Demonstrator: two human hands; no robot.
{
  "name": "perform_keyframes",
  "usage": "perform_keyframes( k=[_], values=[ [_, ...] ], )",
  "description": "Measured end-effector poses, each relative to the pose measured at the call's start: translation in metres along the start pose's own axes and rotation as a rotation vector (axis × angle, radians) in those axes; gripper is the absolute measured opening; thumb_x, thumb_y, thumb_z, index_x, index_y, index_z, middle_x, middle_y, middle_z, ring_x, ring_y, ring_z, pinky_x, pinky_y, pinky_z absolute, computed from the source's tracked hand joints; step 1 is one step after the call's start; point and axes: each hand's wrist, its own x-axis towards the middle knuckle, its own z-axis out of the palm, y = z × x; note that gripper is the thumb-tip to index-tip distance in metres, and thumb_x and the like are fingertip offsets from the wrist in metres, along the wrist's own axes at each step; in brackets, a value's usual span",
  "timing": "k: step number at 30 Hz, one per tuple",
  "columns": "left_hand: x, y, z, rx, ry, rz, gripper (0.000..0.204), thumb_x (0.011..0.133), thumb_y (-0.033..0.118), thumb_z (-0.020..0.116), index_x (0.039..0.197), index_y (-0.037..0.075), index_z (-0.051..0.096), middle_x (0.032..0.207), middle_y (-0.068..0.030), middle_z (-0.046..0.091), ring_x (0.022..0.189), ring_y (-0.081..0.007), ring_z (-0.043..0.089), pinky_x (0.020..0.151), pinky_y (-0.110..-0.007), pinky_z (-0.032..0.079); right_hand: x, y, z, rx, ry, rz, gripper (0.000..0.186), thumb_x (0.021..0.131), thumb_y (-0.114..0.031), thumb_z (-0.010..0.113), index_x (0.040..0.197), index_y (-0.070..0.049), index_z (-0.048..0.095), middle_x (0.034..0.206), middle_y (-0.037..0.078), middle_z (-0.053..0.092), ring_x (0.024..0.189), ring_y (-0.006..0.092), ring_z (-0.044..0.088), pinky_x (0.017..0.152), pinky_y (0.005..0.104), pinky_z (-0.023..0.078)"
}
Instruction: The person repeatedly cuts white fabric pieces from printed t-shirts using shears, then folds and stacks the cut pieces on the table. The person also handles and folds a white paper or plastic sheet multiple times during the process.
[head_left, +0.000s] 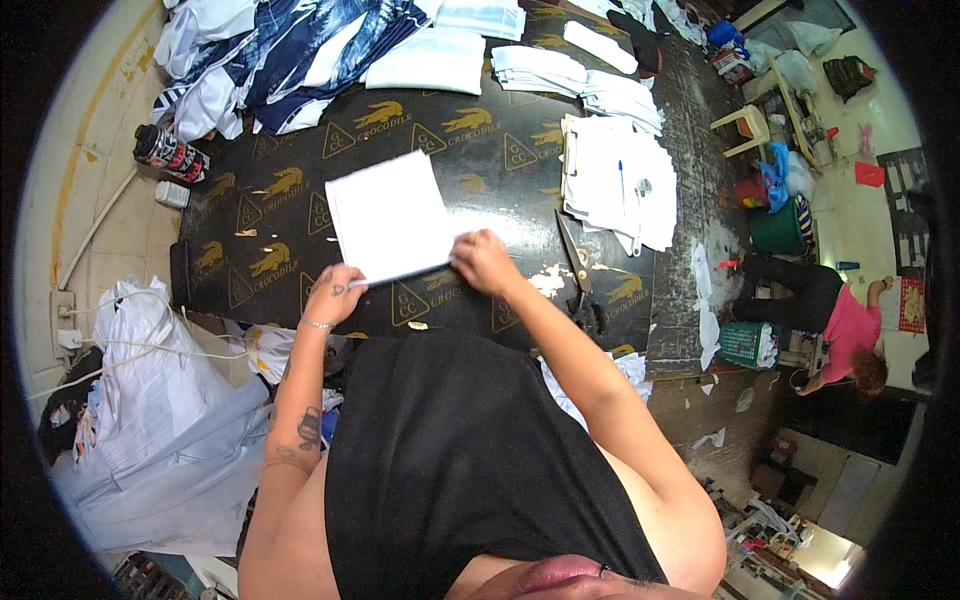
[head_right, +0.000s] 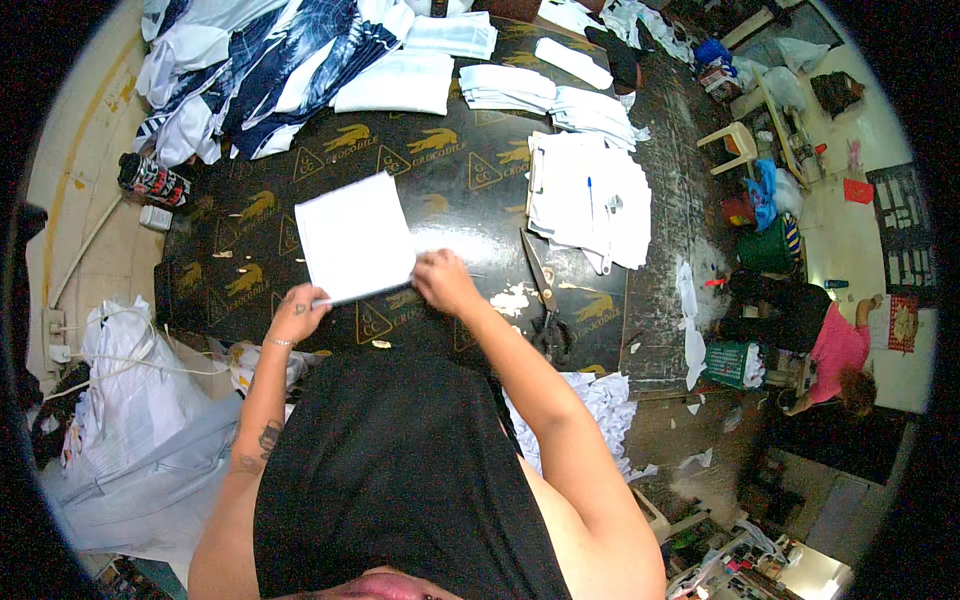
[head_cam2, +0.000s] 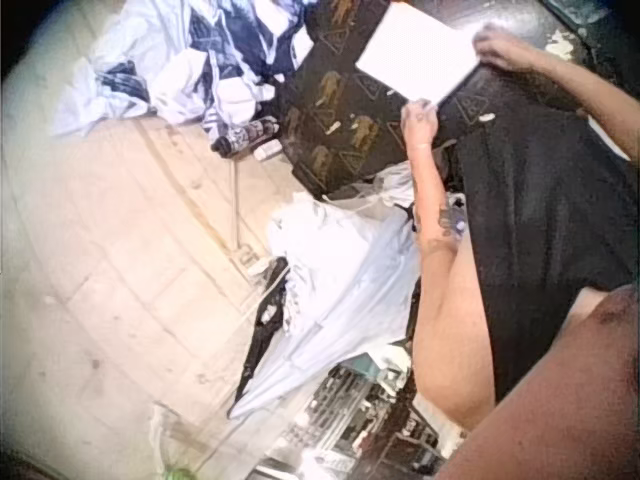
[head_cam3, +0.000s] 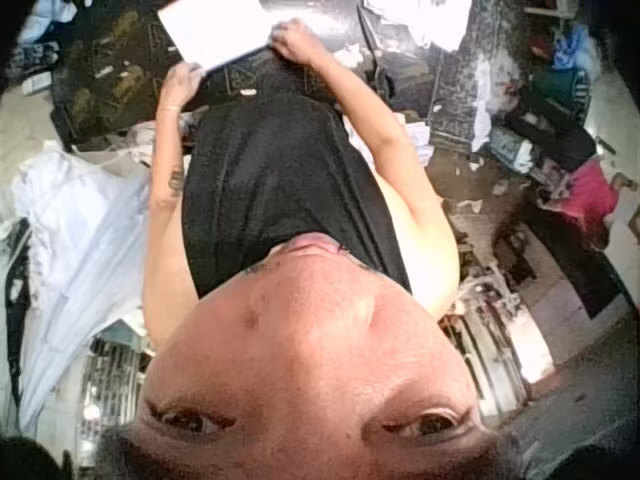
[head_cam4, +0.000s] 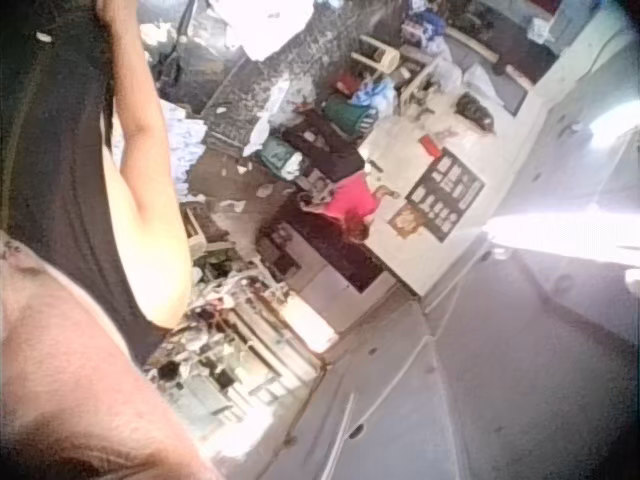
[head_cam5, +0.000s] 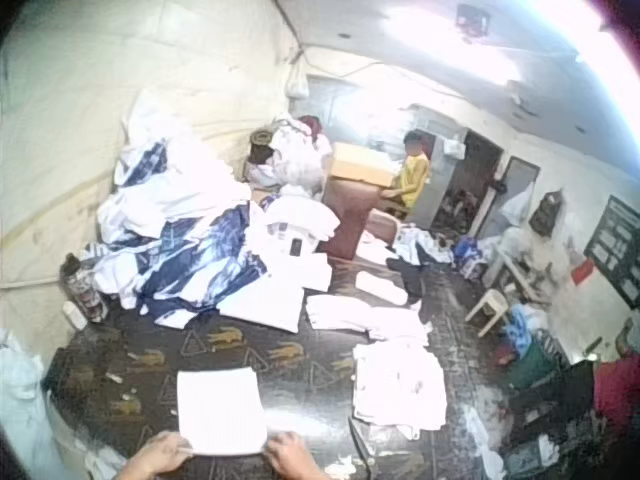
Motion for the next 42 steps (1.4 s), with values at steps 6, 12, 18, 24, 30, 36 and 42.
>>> perform_keyframes(
  k=[6,12,18,24,30,36,42],
  values=[
    [0.034,-0.042,-0.020,-0.279,0.183,-0.056,0.032,0.090,0.013,0.075,0.121,0.004,0.071,0.100,-0.0161,0.074,0.096,-0.0284,0.073,0.087,-0.040,0.057,0.022,0.024,-0.030,0.573,0.207,0.061,0.024,0.097,-0.021,0.069,0.113,-0.004,0.073,0.100,0.021,0.076,0.088,0.0399,0.073,0.080,0.0443,0.057],
    [0.052,-0.028,0.039,-0.078,0.457,0.132,0.048,0.095,0.012,0.067,0.144,0.011,0.063,0.143,-0.0200,0.057,0.136,-0.0370,0.052,0.116,-0.046,0.040,-0.012,0.183,-0.110,-0.452,0.594,0.852,0.044,0.088,-0.011,0.067,0.131,-0.005,0.068,0.128,0.026,0.066,0.116,0.0468,0.062,0.093,0.0526,0.056],
    [0.001,-0.015,0.084,0.104,0.328,0.350,0.044,0.094,0.016,0.067,0.137,0.020,0.070,0.149,-0.0164,0.053,0.140,-0.0378,0.046,0.118,-0.053,0.033,-0.054,0.253,-0.120,-0.231,0.286,0.915,0.040,0.088,-0.009,0.065,0.126,0.003,0.065,0.118,0.028,0.067,0.090,0.0405,0.071,0.087,0.0541,0.057],
    [0.040,0.025,0.081,-0.074,0.323,0.514,0.040,0.093,0.013,0.068,0.133,0.008,0.068,0.135,-0.0153,0.062,0.133,-0.0370,0.054,0.114,-0.049,0.041,-0.027,0.098,-0.026,0.883,0.287,0.276,0.013,0.099,-0.008,0.070,0.104,-0.005,0.058,0.091,0.009,0.068,0.084,0.0192,0.072,0.072,0.0332,0.062],
    [0.052,0.044,0.113,0.234,0.274,0.544,0.073,0.086,0.052,0.074,0.152,0.027,0.056,0.157,-0.0133,0.047,0.147,-0.0324,0.040,0.120,-0.061,0.024,-0.027,0.003,0.067,0.500,0.315,0.238,0.014,0.095,-0.018,0.071,0.096,-0.003,0.073,0.080,0.009,0.075,0.072,0.0164,0.072,0.064,0.0341,0.058],
    [0.048,0.035,0.115,0.239,0.252,0.545,0.080,0.082,0.053,0.076,0.155,0.031,0.053,0.161,-0.0137,0.043,0.151,-0.0325,0.037,0.122,-0.062,0.020,-0.024,-0.004,0.071,0.292,0.298,0.127,0.012,0.090,-0.017,0.073,0.091,-0.005,0.073,0.077,0.014,0.074,0.069,0.0258,0.075,0.065,0.0380,0.058],
    [0.052,0.039,0.115,0.225,0.242,0.541,0.081,0.081,0.049,0.076,0.156,0.031,0.052,0.163,-0.0136,0.041,0.151,-0.0328,0.036,0.122,-0.062,0.021,-0.027,-0.002,0.075,0.389,0.240,0.170,0.012,0.087,-0.017,0.073,0.091,-0.006,0.073,0.079,0.015,0.074,0.070,0.0285,0.075,0.067,0.0388,0.059]
  ],
)
